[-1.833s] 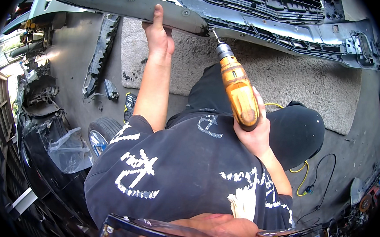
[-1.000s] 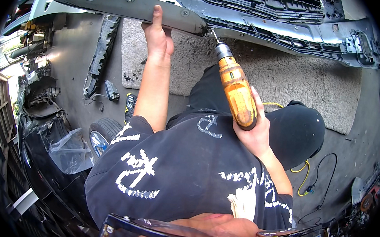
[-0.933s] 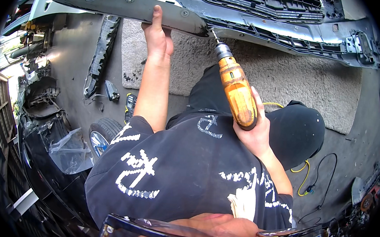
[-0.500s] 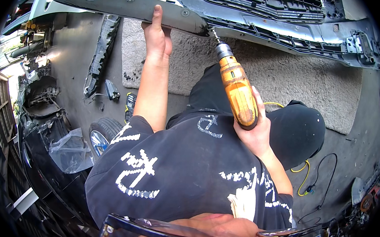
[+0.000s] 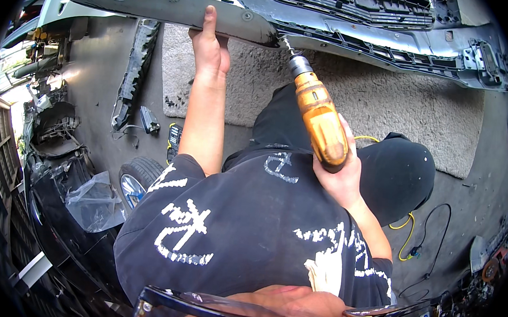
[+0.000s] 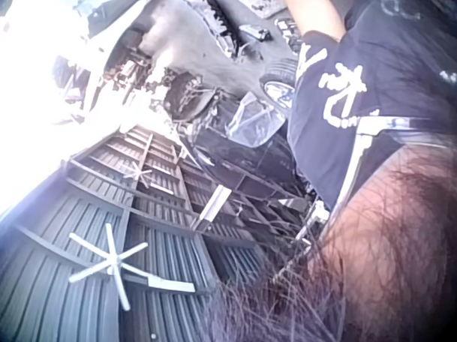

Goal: The person holds a power drill and uses it to drill holes into the plastic trim of a car bumper on the ground, then moves to a different section of the bumper to drill additional holes.

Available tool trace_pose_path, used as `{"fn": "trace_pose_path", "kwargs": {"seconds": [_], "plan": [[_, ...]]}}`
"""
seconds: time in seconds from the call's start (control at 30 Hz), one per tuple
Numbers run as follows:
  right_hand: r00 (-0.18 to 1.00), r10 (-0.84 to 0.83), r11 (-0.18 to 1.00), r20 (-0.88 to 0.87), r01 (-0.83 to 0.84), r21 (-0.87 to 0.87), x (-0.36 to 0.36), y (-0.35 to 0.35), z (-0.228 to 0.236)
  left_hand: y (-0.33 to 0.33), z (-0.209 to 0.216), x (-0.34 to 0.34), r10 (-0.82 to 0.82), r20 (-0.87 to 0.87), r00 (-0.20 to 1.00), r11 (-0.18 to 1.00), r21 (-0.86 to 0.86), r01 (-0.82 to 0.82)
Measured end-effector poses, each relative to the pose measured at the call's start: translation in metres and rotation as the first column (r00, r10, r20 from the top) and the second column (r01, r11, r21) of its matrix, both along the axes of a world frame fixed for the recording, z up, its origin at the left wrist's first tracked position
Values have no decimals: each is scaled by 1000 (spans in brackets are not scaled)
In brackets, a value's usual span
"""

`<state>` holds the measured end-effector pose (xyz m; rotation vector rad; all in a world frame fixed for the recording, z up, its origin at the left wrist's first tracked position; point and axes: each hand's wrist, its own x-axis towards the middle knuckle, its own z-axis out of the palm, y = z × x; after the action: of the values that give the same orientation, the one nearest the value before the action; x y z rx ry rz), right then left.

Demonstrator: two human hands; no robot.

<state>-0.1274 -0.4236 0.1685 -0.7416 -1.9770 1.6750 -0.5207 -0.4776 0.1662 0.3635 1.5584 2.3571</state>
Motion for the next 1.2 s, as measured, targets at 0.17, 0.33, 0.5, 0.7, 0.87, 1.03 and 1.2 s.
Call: {"fn": "trace_pose_path", "kwargs": {"seconds": [0.17,0.33,0.5,0.7,0.87,1.03,1.2], "plan": [[998,40,997,47,-37,-62,0,2,10,-1,-1,-4,-34,-9,999,999,4,34],[996,63,994,61,-57,-98,0,4,13,0,-2,-4,-37,-18,999,999,1,37],[996,64,995,65,-59,-77,0,3,12,-1,-1,-4,-25,5,1000,999,-22,25],[995,71,996,66,-67,-67,-1,3,12,-2,0,-3,-54,-3,999,998,-16,54],[998,38,999,59,-37,-22,-1,0,6,1,4,3,-37,14,999,999,-17,37],[995,58,997,82,-54,-55,0,1,13,-3,1,-2,-58,10,998,998,1,58],[993,70,994,93,-62,-86,-1,2,14,-2,0,-2,-35,25,999,999,2,35]]}}
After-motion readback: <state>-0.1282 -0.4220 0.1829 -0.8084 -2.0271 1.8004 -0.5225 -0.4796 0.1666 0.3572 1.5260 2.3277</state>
